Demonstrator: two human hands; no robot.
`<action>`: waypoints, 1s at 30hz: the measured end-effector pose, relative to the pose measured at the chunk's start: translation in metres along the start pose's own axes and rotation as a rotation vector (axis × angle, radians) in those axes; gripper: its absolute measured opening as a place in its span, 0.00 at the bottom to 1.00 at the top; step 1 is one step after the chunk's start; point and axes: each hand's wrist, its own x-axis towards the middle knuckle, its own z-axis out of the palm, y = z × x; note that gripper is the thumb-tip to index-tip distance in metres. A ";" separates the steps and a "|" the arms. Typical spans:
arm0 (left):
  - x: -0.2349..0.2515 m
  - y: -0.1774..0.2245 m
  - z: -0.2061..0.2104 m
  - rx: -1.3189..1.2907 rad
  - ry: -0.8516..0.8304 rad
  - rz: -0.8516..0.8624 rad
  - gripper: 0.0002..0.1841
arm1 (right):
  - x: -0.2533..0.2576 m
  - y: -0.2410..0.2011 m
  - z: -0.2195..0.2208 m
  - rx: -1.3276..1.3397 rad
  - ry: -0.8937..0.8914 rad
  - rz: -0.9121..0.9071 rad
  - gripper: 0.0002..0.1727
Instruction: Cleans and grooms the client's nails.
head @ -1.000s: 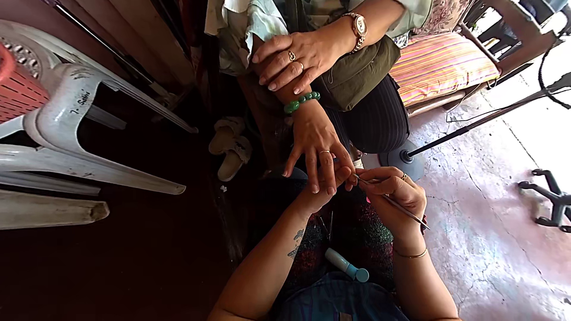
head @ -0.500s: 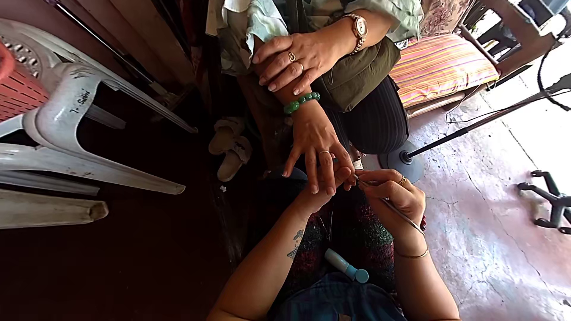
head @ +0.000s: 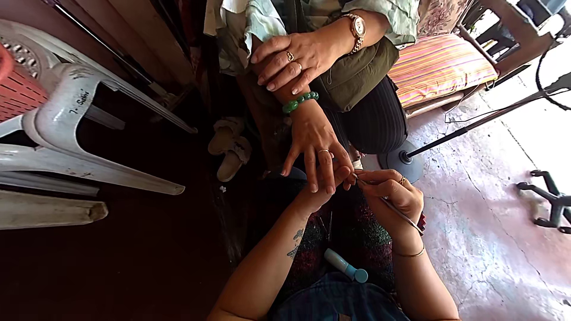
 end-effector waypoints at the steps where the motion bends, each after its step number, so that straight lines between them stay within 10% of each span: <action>1: 0.000 -0.001 0.000 -0.009 -0.001 0.007 0.12 | 0.000 0.000 -0.002 0.039 -0.008 0.022 0.08; 12: 0.001 -0.002 -0.001 -0.013 -0.019 0.018 0.13 | 0.016 0.001 -0.027 0.351 -0.200 0.248 0.08; 30: 0.002 -0.003 -0.003 -0.009 -0.008 0.029 0.12 | 0.040 -0.015 -0.034 0.111 -0.400 0.126 0.06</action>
